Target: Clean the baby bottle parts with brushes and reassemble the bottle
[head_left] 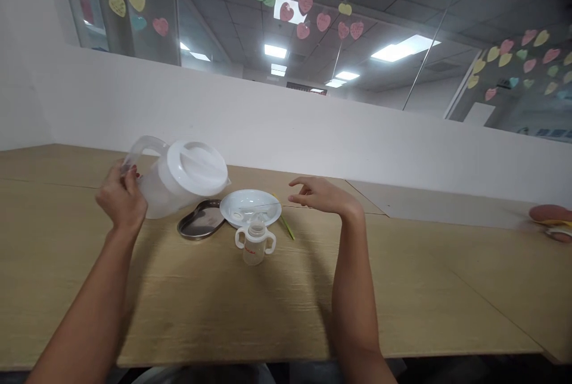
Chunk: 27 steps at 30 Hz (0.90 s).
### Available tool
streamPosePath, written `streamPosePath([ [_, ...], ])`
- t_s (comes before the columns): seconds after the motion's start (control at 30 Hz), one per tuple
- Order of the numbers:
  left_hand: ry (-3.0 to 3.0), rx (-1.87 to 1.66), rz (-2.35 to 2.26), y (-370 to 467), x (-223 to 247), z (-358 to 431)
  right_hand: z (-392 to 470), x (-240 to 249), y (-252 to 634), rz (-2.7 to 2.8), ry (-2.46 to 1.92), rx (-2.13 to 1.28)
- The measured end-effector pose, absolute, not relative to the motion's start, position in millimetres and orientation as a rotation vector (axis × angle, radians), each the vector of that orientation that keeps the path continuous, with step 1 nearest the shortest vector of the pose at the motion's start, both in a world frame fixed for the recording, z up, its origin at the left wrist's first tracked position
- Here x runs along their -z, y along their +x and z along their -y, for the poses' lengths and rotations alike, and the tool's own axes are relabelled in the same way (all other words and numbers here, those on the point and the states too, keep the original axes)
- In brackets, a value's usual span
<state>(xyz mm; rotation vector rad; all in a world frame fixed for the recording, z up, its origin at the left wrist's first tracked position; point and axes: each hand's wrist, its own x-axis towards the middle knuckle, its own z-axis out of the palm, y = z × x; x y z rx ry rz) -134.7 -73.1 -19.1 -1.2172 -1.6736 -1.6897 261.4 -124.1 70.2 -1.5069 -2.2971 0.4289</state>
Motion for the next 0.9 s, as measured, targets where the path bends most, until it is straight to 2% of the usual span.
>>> streamPosePath([
  [0.2, -1.242, 1.515, 1.65, -124.8, 19.4, 76.6, 119.7, -67.8, 251.9, 2.356, -1.492, -0.409],
  [0.9, -1.471, 1.345, 1.635, -99.0, 18.9, 82.9, 115.1, -64.1, 237.6, 2.485, -1.45, -0.328],
])
